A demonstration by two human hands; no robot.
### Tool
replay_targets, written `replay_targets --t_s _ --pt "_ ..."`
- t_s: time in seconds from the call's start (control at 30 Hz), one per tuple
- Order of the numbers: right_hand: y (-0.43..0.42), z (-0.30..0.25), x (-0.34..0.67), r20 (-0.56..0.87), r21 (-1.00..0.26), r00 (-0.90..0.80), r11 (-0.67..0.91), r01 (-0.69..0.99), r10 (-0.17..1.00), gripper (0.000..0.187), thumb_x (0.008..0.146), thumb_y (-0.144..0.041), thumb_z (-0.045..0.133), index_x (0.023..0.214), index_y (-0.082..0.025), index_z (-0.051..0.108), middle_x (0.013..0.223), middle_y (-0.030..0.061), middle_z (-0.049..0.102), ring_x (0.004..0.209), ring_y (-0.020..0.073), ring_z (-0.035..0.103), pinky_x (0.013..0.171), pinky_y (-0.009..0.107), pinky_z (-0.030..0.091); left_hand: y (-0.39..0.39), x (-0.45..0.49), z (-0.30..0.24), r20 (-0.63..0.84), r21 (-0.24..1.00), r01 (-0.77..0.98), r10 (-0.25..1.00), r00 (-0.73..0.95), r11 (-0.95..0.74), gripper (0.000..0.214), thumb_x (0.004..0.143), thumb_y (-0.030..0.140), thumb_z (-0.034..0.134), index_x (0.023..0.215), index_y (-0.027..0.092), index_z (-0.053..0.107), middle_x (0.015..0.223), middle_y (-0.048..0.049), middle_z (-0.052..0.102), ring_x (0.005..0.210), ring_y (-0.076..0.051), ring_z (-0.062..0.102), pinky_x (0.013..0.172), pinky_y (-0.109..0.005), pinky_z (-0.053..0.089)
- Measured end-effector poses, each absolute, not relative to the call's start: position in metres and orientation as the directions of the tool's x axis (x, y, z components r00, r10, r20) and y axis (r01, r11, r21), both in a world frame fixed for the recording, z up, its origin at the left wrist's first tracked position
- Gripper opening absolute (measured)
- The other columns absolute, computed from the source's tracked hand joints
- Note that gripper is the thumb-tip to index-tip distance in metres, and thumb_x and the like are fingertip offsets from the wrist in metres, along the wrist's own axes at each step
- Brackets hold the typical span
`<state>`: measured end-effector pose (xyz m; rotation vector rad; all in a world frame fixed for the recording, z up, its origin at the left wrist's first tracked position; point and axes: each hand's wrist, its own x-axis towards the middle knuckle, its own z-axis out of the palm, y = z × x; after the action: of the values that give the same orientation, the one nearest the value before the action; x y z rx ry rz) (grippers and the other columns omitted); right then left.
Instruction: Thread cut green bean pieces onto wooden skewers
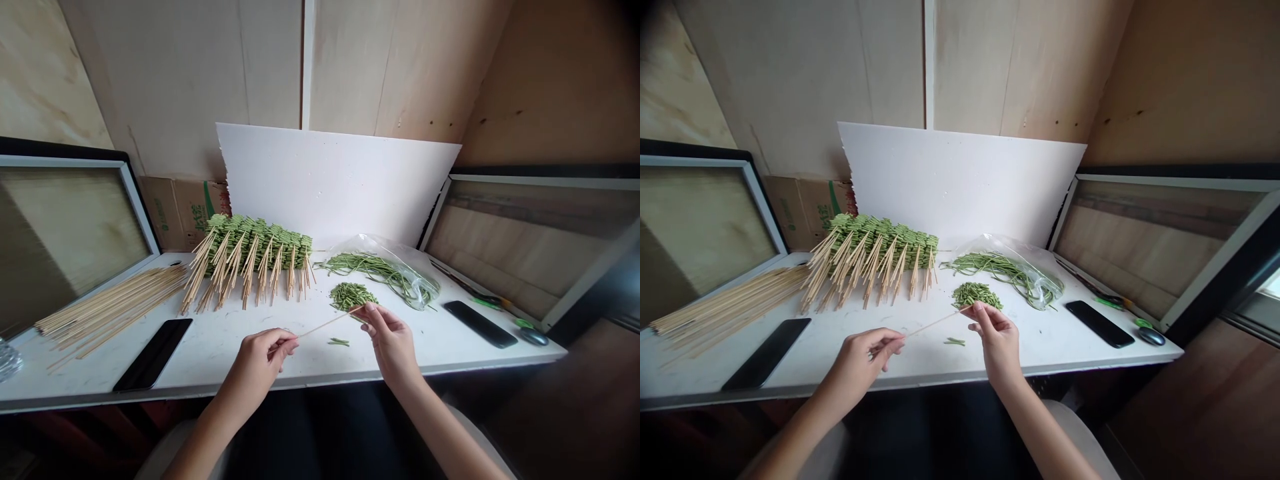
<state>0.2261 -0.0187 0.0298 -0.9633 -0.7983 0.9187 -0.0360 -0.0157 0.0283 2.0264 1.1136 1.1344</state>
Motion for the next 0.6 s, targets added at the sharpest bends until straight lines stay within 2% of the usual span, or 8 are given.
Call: replay_targets --t_s 0.13,0.23,0.43,0.6 --pt "-0.021 0.03 0.225 0.162 -0.913 0.406 0.293 -0.285 0.899 0.034 0.079 -0.049 0.086 0.096 -0.02 0.08 0.101 0.0119 0.079 0.11 0.0318 0.07 0.071 0.032 0.052 -0.016 -0.031 0.025 0.527 0.701 0.401 0.807 0.266 -0.59 0.021 0.099 0.028 0.059 0.088 0.019 0.074 0.076 -0.0036 0.075 0.071 -0.017 0.071 0.067 -0.026 0.055" --pt "-0.022 0.028 0.222 0.162 -0.906 0.419 0.303 -0.296 0.893 0.034 0.079 -0.049 0.085 0.096 -0.02 0.08 0.101 0.0123 0.079 0.111 0.0316 0.07 0.072 0.032 0.052 -0.016 -0.024 0.019 0.579 0.671 0.4 0.778 0.244 -0.625 0.022 0.1 0.024 0.057 0.086 0.018 0.073 0.073 -0.0028 0.074 0.067 -0.017 0.07 0.066 -0.025 0.054" --pt "-0.023 0.025 0.219 0.148 -0.898 0.431 0.303 -0.318 0.89 0.035 0.078 -0.05 0.086 0.095 -0.02 0.079 0.101 0.0128 0.08 0.114 0.0331 0.07 0.074 0.034 0.054 -0.018 -0.019 0.012 0.609 0.66 0.39 0.761 0.224 -0.643 0.022 0.1 0.023 0.056 0.087 0.018 0.073 0.07 -0.0023 0.072 0.064 -0.016 0.068 0.063 -0.025 0.052" --pt "-0.027 0.018 0.208 0.138 -0.913 0.388 0.268 -0.306 0.912 0.034 0.079 -0.049 0.086 0.095 -0.02 0.08 0.1 0.0115 0.08 0.112 0.0321 0.071 0.075 0.034 0.057 -0.021 -0.015 0.009 0.575 0.697 0.37 0.787 0.224 -0.614 0.025 0.101 0.027 0.055 0.085 0.018 0.071 0.07 -0.0029 0.071 0.064 -0.016 0.068 0.063 -0.024 0.051"
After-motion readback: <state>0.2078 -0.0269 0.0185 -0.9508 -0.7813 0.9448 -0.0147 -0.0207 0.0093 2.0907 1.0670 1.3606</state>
